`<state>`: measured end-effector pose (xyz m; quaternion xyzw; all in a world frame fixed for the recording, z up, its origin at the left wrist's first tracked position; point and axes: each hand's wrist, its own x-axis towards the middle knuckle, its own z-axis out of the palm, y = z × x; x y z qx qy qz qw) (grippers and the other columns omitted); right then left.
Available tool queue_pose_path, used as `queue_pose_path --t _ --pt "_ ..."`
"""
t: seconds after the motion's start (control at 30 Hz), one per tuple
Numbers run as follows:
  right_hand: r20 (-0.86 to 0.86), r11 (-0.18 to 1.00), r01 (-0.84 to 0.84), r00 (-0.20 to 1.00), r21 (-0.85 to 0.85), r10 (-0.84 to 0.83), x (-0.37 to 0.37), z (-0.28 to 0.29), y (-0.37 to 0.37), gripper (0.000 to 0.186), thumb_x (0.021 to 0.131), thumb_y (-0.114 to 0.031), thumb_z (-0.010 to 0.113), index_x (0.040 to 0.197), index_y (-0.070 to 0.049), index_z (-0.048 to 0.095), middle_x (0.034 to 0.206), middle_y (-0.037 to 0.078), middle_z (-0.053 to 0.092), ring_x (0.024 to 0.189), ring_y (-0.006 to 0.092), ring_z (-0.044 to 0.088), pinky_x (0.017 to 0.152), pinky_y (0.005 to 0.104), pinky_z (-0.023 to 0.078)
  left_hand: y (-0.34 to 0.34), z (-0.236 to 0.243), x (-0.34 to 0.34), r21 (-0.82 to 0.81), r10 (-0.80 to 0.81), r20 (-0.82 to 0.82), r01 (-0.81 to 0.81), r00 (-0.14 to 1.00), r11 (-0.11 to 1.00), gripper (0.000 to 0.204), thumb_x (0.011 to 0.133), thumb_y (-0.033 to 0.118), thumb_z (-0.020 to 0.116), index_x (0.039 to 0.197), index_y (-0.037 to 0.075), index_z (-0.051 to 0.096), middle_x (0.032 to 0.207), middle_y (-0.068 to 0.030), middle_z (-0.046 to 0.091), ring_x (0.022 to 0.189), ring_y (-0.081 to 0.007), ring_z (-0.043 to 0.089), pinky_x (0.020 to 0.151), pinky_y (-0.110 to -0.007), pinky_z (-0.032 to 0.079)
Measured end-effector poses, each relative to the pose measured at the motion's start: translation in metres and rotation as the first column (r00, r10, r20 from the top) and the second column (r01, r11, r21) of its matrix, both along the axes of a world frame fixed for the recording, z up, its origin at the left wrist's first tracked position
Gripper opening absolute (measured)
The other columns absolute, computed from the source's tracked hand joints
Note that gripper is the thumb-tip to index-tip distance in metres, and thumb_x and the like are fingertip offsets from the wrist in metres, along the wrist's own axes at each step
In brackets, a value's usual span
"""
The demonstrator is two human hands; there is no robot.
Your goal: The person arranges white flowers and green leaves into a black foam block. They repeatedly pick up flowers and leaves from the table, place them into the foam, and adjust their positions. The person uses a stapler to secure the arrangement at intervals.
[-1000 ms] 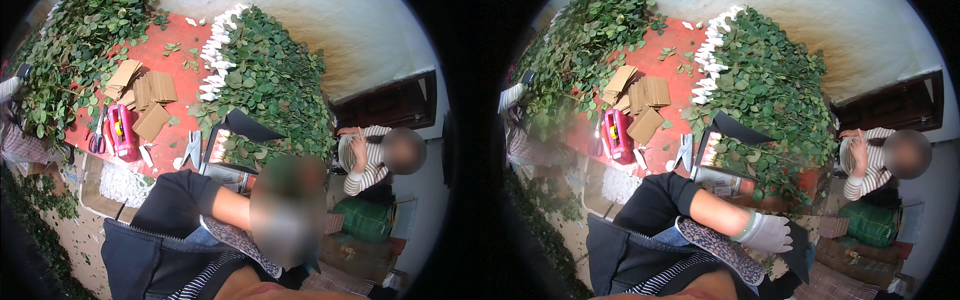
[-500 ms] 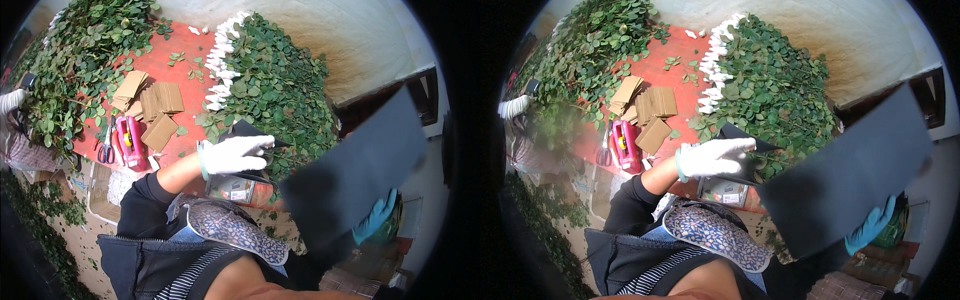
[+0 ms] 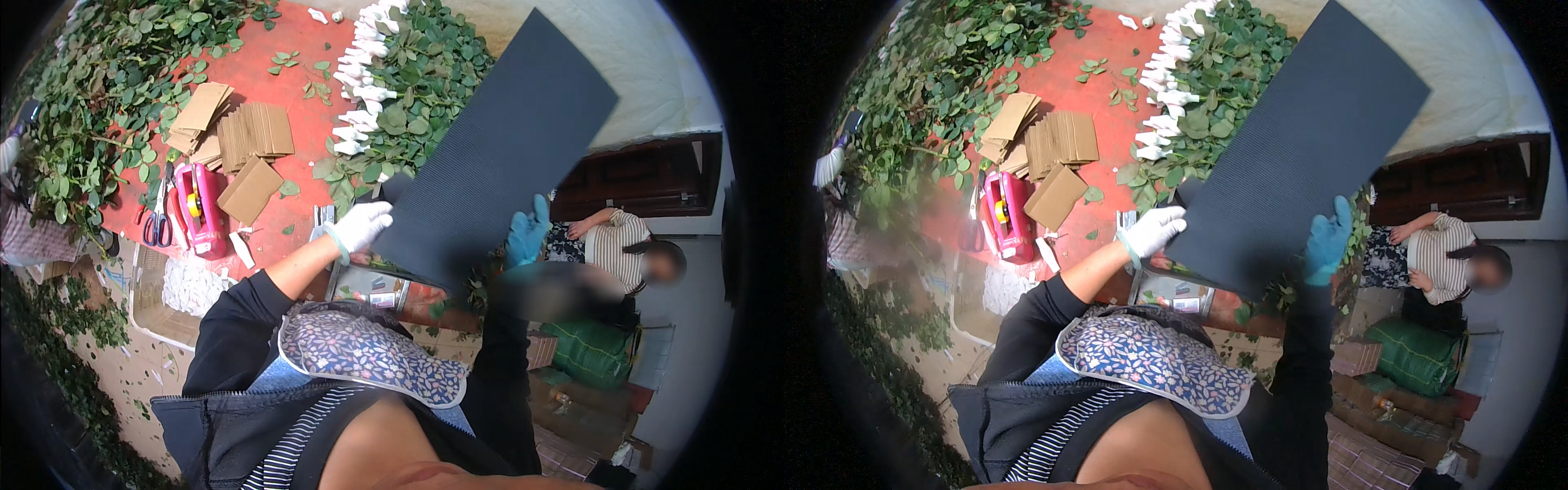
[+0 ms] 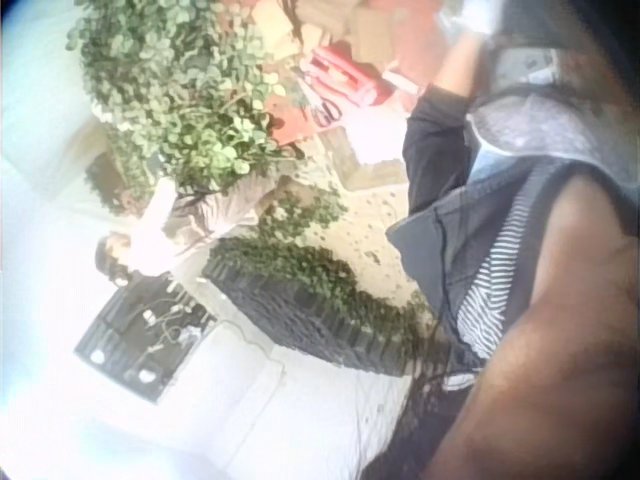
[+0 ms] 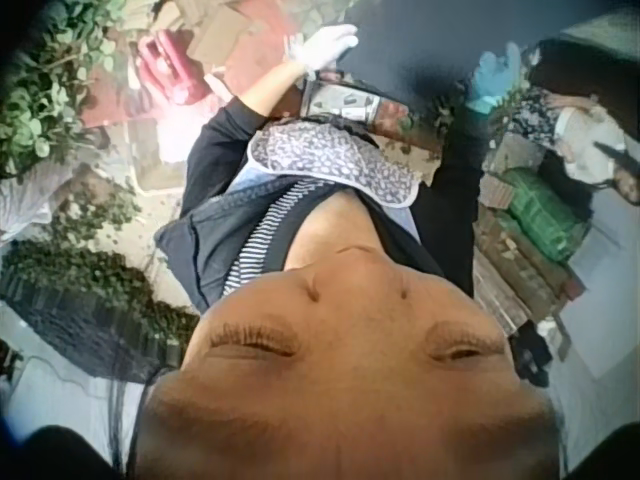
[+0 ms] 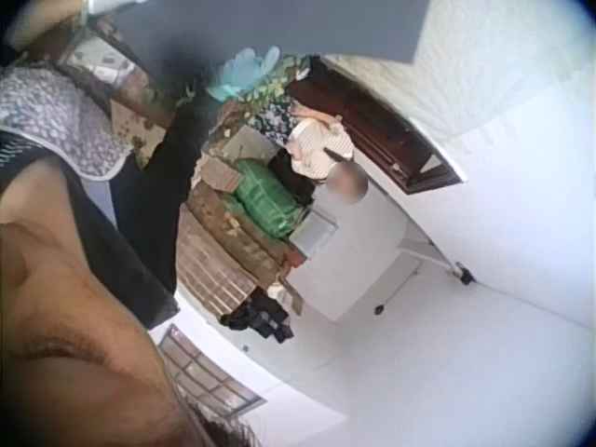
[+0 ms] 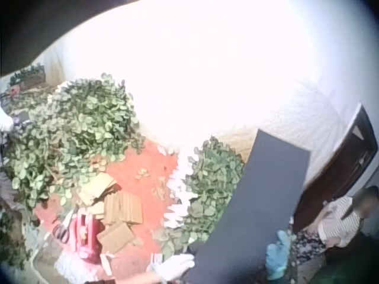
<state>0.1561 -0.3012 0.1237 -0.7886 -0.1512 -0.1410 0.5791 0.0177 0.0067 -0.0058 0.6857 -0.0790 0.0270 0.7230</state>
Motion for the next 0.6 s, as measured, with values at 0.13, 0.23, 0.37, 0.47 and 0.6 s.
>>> queue_pose_path --t 0.13,0.23,0.37,0.47,0.6 --pt "-0.021 0.984 -0.166 0.986 0.064 0.168 0.008 -0.031 0.006 0.053 0.091 0.002 0.054 0.142 0.006 0.038 0.094 -0.004 0.043 0.076 0.0049 0.042 0.067 0.0191 0.043 0.003 -0.027 0.009 0.267 0.117 -0.104 -0.085 0.988 0.96 0.03 0.096 0.02 0.061 0.115 -0.003 0.063 0.101 -0.0112 0.07 0.092 -0.0174 0.064 0.083 -0.032 0.05" --pt "-0.021 0.989 -0.144 0.989 -0.045 0.143 0.012 -0.035 0.002 0.052 0.091 -0.001 0.056 0.14 0.007 0.039 0.105 0.001 0.051 0.087 0.0088 0.049 0.076 0.0232 0.047 -0.003 -0.025 0.008 0.32 0.2 -0.14 -0.147 0.97 0.936 0.031 0.092 0.019 0.061 0.113 -0.004 0.064 0.105 -0.0216 0.068 0.098 -0.0337 0.066 0.087 -0.038 0.051" --pt "0.082 0.939 -0.129 0.983 -0.319 0.163 0.005 0.003 -0.009 0.046 0.09 -0.007 0.061 0.133 0.002 0.048 0.121 0.01 0.057 0.1 0.0162 0.058 0.086 0.0282 0.049 -0.002 -0.033 0.016 0.395 0.264 -0.091 -0.209 0.96 0.895 0.027 0.091 0.018 0.059 0.109 0.0 0.067 0.098 -0.0214 0.067 0.092 -0.0382 0.064 0.081 -0.04 0.05" --pt "0.206 0.835 -0.139 0.935 -0.532 0.287 -0.049 0.035 0.033 0.039 0.088 -0.011 0.065 0.125 -0.003 0.056 0.124 0.015 0.059 0.105 0.025 0.061 0.089 0.0343 0.05 -0.001 -0.036 0.01 0.292 0.281 -0.177 -0.222 0.943 0.93 0.025 0.093 0.015 0.058 0.11 0.0 0.067 0.096 -0.0201 0.068 0.089 -0.0341 0.066 0.081 -0.038 0.05" --pt "0.009 0.503 -0.455 0.735 -0.735 0.678 -0.054 0.008 0.075 0.051 0.083 -0.024 0.071 0.129 -0.007 0.057 0.133 0.015 0.056 0.113 0.0345 0.059 0.092 0.0445 0.049 -0.007 -0.019 -0.003 0.298 0.195 -0.398 -0.075 0.897 0.952 0.027 0.095 0.018 0.058 0.118 0.004 0.064 0.099 -0.0158 0.07 0.092 -0.0295 0.066 0.082 -0.036 0.049"
